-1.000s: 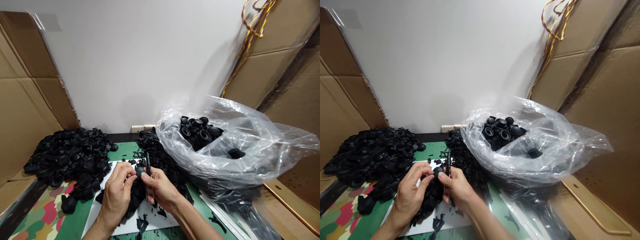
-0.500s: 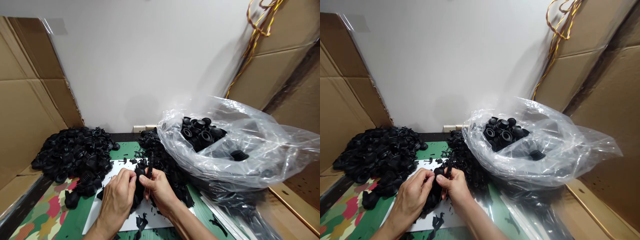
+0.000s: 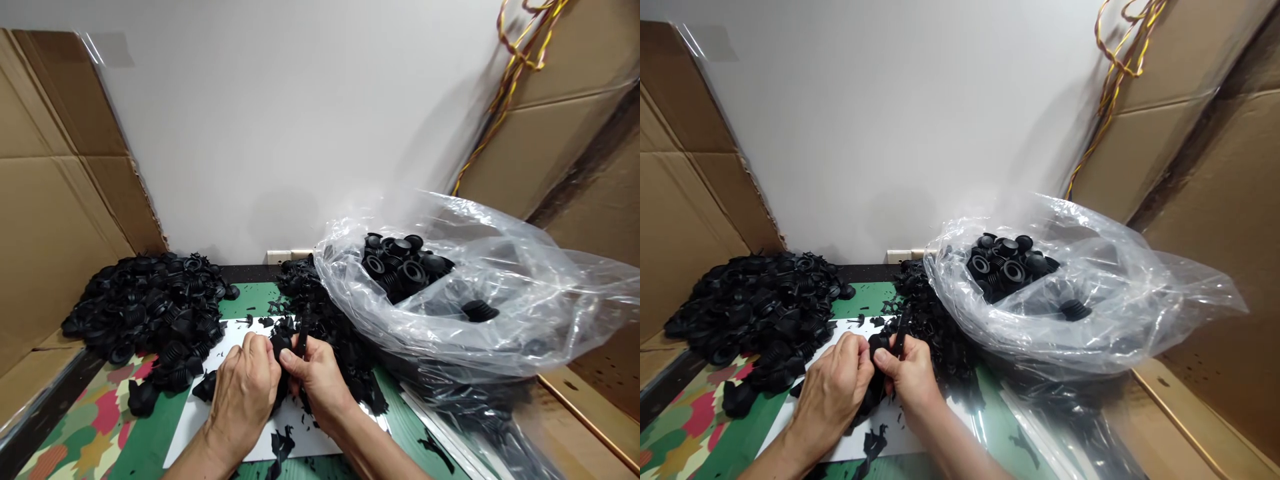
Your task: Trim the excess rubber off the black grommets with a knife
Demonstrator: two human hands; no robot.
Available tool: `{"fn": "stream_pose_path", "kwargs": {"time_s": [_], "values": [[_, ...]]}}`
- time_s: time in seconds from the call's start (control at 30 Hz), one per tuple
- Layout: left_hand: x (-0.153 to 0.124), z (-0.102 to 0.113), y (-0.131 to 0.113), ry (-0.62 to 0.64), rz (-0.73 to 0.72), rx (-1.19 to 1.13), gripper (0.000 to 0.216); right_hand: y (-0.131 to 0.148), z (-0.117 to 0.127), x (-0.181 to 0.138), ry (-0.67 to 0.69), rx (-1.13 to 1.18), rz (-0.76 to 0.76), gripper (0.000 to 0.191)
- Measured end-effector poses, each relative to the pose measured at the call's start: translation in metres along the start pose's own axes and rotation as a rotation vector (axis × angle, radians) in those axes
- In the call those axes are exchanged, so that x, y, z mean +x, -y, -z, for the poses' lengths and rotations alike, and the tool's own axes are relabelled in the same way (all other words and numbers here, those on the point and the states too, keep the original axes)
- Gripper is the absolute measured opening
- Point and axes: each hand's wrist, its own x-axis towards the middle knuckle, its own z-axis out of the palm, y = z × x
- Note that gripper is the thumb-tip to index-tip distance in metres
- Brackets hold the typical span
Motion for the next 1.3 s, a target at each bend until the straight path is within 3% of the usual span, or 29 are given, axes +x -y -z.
{"fn": "stream_pose_path", "kwargs": {"time_s": [0.1, 0.23, 0.33, 0.43, 0.53, 0.67, 0.77, 0.87, 0.97, 1.1, 1.3], "values": [[0.004, 0.004, 0.014, 0.038, 0.094, -0.007, 0.022, 0.002, 0.002, 0.001, 0.009, 0.017, -0.011, 0.044], [0.010, 0.015, 0.025, 0.160, 0.278, -0.285, 0.022, 0.002, 0.004, 0.003, 0.044, 0.069, -0.038, 0.043], [0.011, 0.023, 0.020, 0.243, 0.288, -0.452, 0.026, 0.002, 0.003, 0.003, 0.056, 0.099, -0.054, 0.043], [0.009, 0.025, 0.013, 0.189, 0.291, -0.505, 0.017, 0.003, 0.002, 0.002, 0.057, 0.100, -0.070, 0.046], [0.008, 0.023, 0.012, 0.162, 0.429, -0.540, 0.014, 0.004, 0.001, 0.002, 0.059, 0.106, -0.100, 0.048], [0.012, 0.018, 0.017, 0.305, 0.663, -0.727, 0.029, 0.003, -0.001, 0.003, 0.071, 0.108, -0.111, 0.049], [0.017, 0.015, 0.018, 0.444, 0.705, -0.930, 0.033, 0.001, 0.001, 0.003, 0.094, 0.008, -0.076, 0.048], [0.020, 0.012, 0.019, 0.458, 0.774, -1.133, 0.028, 0.004, 0.005, 0.004, 0.106, -0.211, 0.014, 0.039], [0.016, 0.010, 0.023, 0.357, 0.902, -1.236, 0.027, 0.013, 0.010, 0.005, 0.019, -0.432, 0.154, 0.025], [0.007, 0.003, 0.032, 0.229, 0.951, -1.286, 0.026, 0.026, 0.015, 0.003, -0.105, -0.646, 0.349, 0.017], [0.004, 0.002, 0.037, 0.259, 0.974, -1.347, 0.028, 0.025, 0.018, -0.002, 0.102, -0.991, 0.742, 0.010]]}}
